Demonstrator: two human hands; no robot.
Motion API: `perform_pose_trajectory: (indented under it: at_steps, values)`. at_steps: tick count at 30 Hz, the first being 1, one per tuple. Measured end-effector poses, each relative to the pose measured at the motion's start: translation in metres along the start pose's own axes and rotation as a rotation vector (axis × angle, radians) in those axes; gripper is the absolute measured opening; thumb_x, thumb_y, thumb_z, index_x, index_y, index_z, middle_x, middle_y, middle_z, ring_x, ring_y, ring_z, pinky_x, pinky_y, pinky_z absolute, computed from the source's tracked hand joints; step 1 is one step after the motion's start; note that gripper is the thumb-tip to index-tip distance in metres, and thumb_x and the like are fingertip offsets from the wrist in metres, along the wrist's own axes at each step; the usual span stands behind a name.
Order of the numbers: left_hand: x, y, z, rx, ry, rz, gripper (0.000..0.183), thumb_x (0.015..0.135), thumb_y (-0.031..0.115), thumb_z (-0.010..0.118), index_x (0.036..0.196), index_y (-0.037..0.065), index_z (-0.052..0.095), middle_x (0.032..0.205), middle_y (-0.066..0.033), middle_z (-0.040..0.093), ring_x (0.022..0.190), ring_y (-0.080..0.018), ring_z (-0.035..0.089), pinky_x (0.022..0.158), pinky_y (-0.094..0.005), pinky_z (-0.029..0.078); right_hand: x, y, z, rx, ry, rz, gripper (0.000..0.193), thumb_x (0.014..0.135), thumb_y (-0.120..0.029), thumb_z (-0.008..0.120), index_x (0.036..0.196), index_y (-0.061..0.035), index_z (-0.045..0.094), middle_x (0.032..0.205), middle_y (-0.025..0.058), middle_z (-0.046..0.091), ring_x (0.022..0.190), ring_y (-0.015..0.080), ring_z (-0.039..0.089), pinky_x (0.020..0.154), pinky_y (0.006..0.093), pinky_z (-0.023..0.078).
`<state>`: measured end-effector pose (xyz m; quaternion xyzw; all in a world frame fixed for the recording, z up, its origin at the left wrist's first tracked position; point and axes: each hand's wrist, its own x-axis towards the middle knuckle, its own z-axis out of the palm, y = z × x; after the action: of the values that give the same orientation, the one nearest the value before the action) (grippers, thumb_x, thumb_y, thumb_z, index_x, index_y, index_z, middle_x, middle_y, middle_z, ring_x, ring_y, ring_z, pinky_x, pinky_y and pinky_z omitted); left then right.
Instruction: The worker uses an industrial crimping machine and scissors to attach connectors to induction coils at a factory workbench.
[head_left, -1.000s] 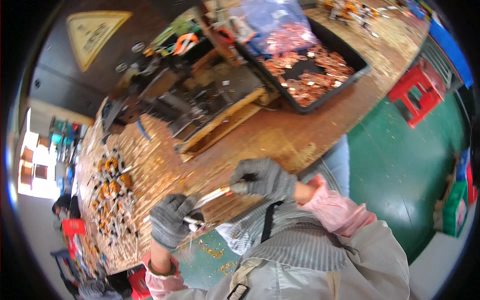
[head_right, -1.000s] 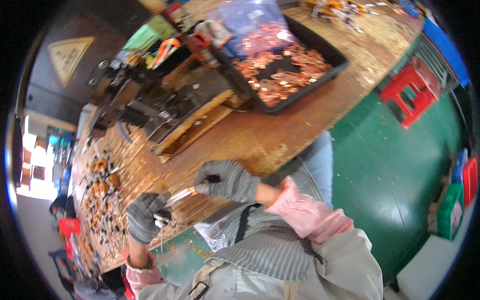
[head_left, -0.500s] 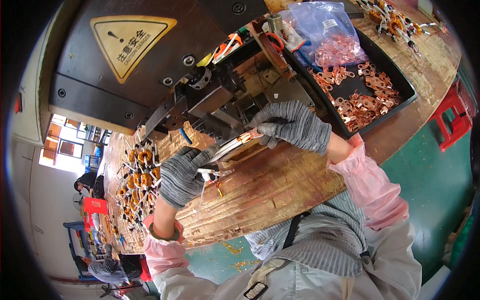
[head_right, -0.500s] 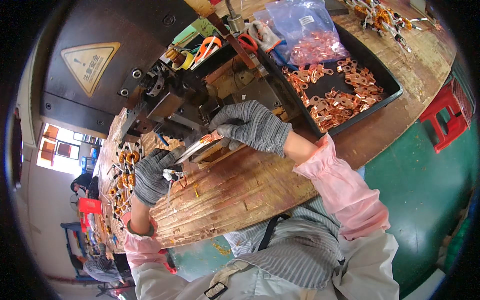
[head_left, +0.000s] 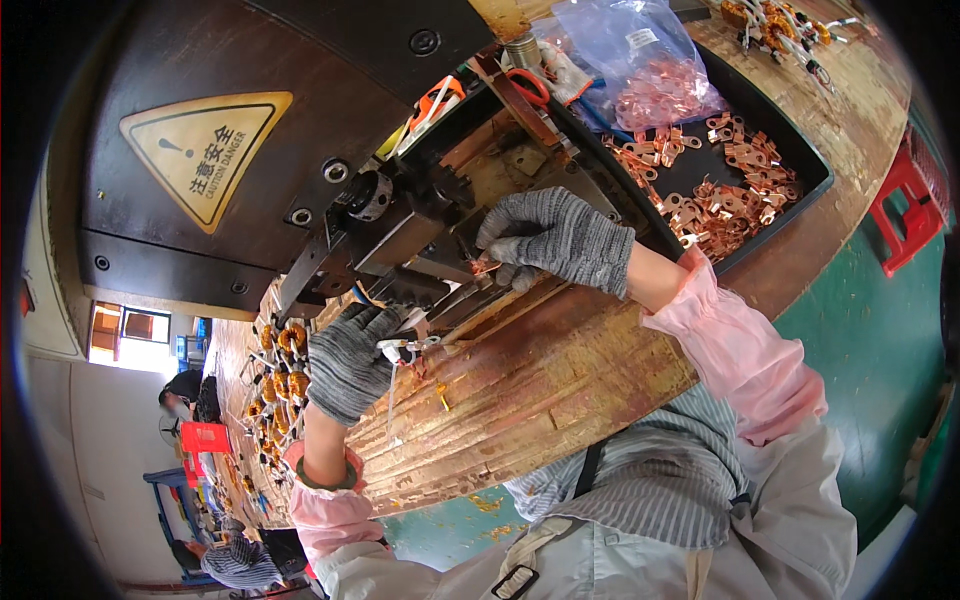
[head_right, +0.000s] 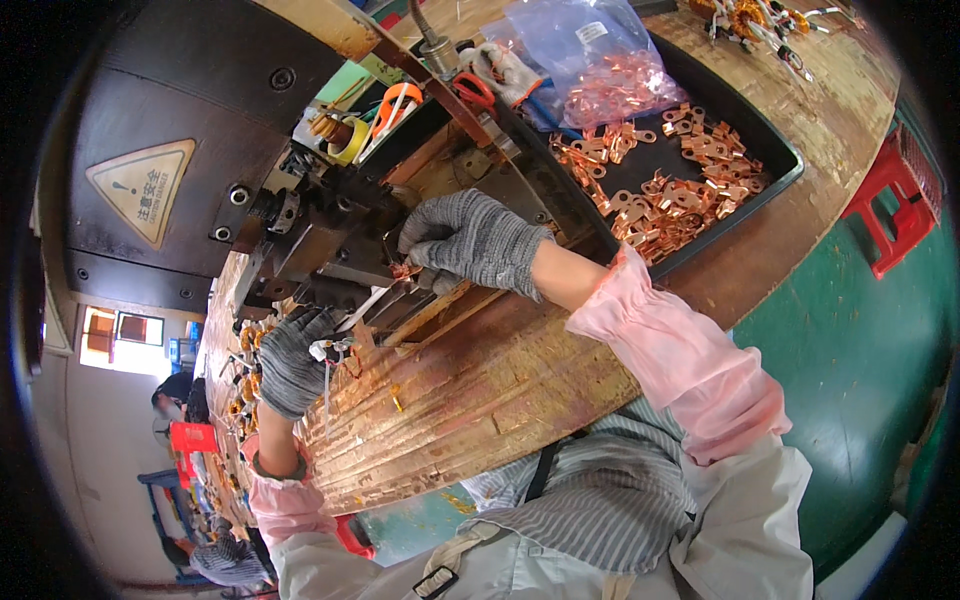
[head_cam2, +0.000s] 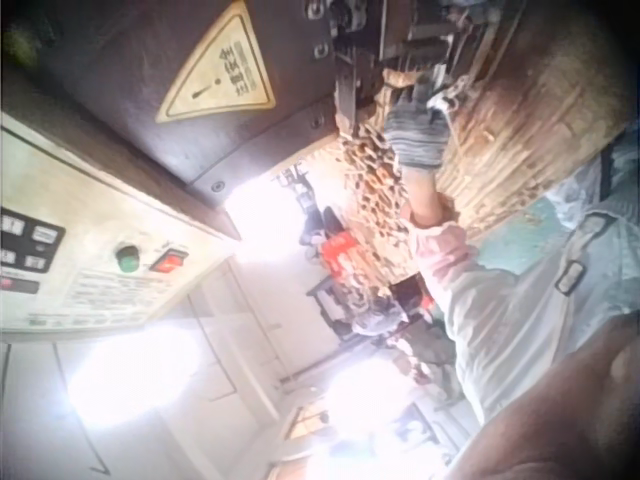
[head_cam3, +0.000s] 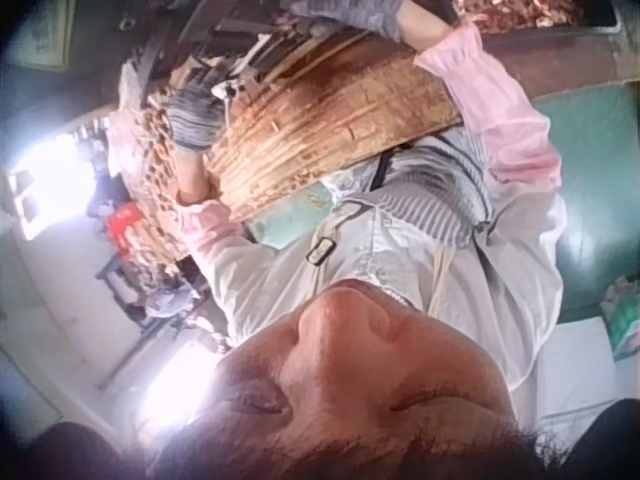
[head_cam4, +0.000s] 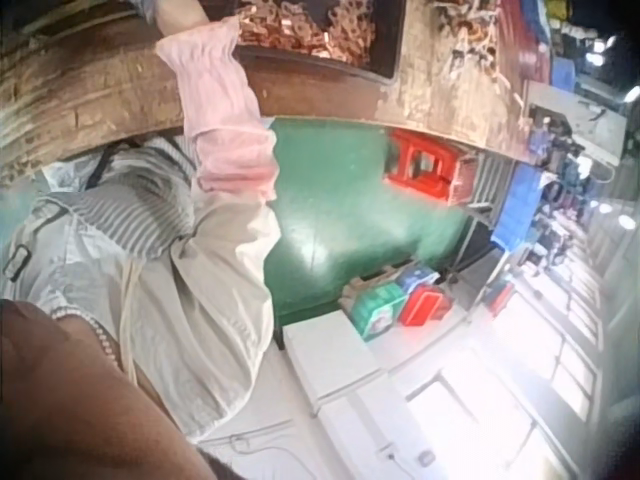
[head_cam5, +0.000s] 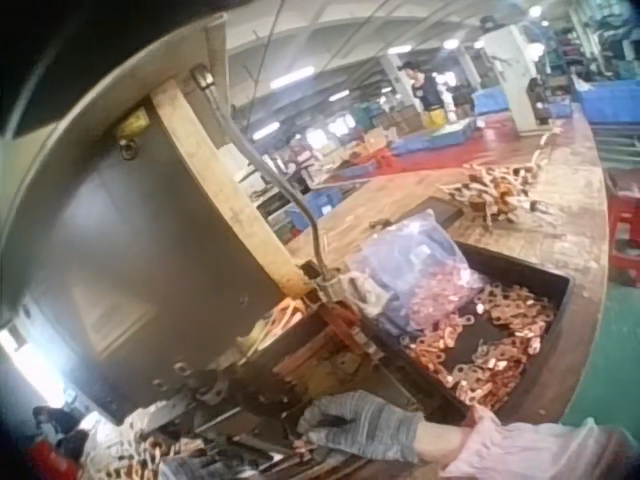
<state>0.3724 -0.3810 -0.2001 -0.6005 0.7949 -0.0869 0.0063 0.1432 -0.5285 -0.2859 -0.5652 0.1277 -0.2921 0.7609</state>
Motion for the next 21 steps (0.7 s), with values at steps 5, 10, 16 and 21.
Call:
perform_pose_trajectory:
  at_steps: [5,10,16,21]
  values:
    - [0.003,-0.004,-0.001,-0.017,-0.024,0.003,0.031,0.066,0.015,0.065,0.096,0.008,0.066,0.094,-0.0150,0.064,0.092,-0.0328,0.061,0.080,-0.0383,0.049,0.003,-0.003,0.001,0.046,0.038,0.023,0.015,0.084,-0.005,0.058,0.097,0.0021,0.058,0.087,0.0092,0.063,0.070,0.0151,0.064,0.058,0.0234,0.054]
    - [0.006,-0.006,0.002,0.032,0.059,0.099,0.030,0.067,0.014,0.061,0.096,0.009,0.065,0.091,-0.0130,0.064,0.078,-0.0307,0.061,0.064,-0.0385,0.050,0.005,-0.003,-0.003,-0.036,0.066,0.052,0.016,0.084,-0.008,0.060,0.098,0.0010,0.058,0.086,0.0080,0.063,0.069,0.0137,0.064,0.057,0.0229,0.054]
    - [0.010,-0.002,-0.001,-0.054,0.006,0.021,0.022,0.072,0.018,0.065,0.091,0.007,0.066,0.088,-0.0135,0.065,0.085,-0.0324,0.062,0.073,-0.0384,0.049,0.000,-0.008,-0.011,-0.329,0.164,-0.016,0.018,0.084,-0.014,0.061,0.097,-0.0016,0.059,0.081,0.0053,0.062,0.065,0.0104,0.060,0.054,0.0217,0.051]
    - [0.005,-0.008,0.000,-0.044,0.008,0.038,0.022,0.072,0.017,0.065,0.091,0.007,0.066,0.088,-0.0133,0.065,0.083,-0.0311,0.062,0.072,-0.0370,0.049,-0.008,-0.012,-0.024,-0.343,0.247,-0.165,0.018,0.083,-0.019,0.062,0.090,-0.0021,0.061,0.069,0.0032,0.060,0.056,0.0090,0.055,0.050,0.0232,0.047]
